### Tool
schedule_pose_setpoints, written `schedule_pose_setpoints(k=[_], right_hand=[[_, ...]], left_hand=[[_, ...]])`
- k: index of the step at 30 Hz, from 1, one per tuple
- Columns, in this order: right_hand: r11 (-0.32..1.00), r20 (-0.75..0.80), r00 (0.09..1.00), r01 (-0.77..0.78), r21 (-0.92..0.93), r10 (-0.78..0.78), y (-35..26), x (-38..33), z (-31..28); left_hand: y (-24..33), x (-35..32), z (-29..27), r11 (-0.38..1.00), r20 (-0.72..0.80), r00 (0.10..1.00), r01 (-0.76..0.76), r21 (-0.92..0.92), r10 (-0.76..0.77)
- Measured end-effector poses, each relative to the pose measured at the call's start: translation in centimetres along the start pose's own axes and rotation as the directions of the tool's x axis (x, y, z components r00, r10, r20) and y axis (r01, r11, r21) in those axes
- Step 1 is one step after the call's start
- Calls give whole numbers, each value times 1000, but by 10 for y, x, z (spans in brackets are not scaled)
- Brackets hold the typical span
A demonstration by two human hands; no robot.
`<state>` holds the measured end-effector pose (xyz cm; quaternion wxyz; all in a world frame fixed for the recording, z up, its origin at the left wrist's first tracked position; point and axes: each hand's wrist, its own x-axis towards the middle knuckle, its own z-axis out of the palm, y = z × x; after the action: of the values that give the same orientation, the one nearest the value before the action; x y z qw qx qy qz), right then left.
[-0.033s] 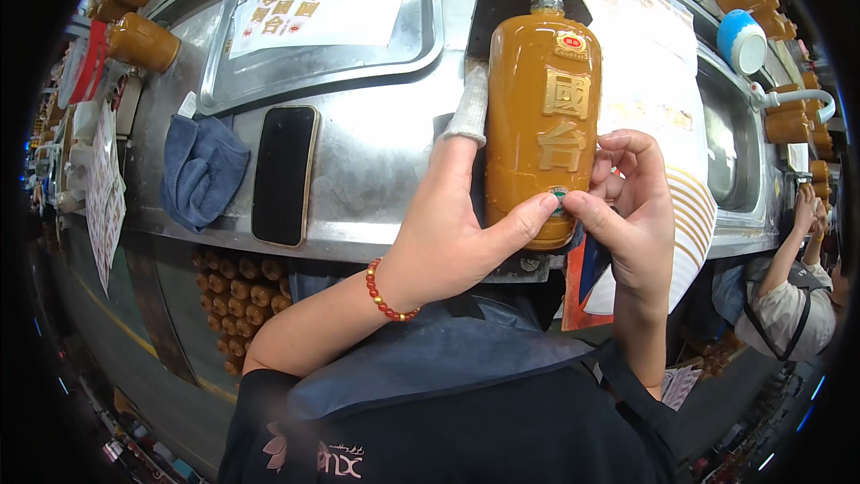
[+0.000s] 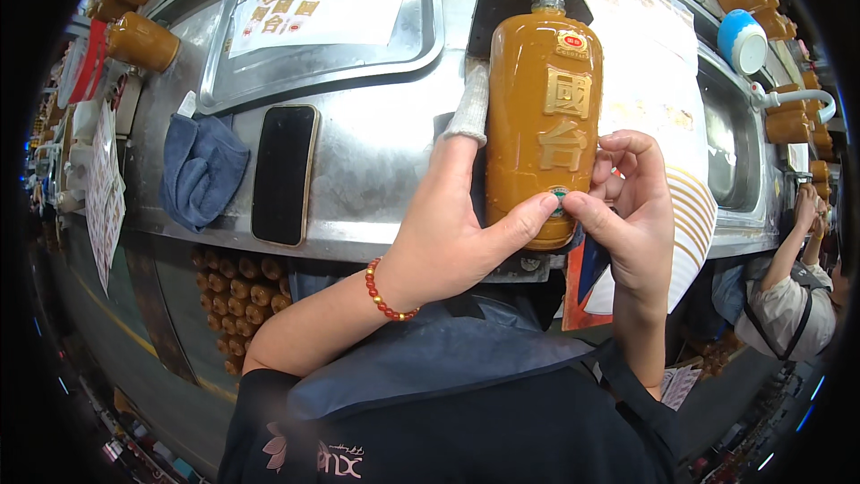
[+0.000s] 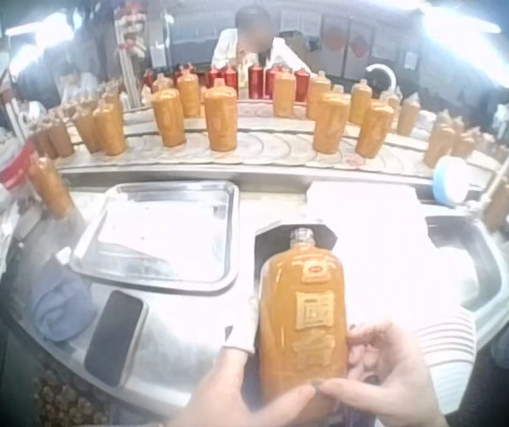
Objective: The person applies a small circular sticker to the front of a large amber bottle, then wraps a clear plastic band around the bottle's midsection and smooths it with a blue cloth. The person repeats this process on multiple bottles along a production line.
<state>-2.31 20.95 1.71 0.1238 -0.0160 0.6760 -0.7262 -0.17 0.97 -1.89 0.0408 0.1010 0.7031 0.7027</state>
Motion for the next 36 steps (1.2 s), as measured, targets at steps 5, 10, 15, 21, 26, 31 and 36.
schedule_pose_setpoints(k=[5,10,15,21,26,31,36], right_hand=[[1000,-14,1000,9,12,-9,4,-2,2],[983,-34,998,-49,176,56,7,-1,1],[990,-2,999,-32,137,32,10,-2,-3],[996,-11,1000,-11,94,12,10,-3,0],[993,-11,1000,-11,118,13,10,-2,0],[989,-4,1000,-26,143,27,9,-3,0],[994,-2,1000,-16,108,16,11,-2,-1]], left_hand=[[0,-1,-3,1000,12,1000,18,-17,-18],[-1,-1,-6,1000,43,999,-12,19,11],[-2,-1,-6,1000,49,999,-12,8,12],[-1,-2,-6,1000,43,999,-6,1,6],[-2,-2,-5,1000,45,999,-12,7,12],[-6,-3,-6,999,45,999,-28,14,28],[-5,-4,-5,996,53,998,-45,74,41]])
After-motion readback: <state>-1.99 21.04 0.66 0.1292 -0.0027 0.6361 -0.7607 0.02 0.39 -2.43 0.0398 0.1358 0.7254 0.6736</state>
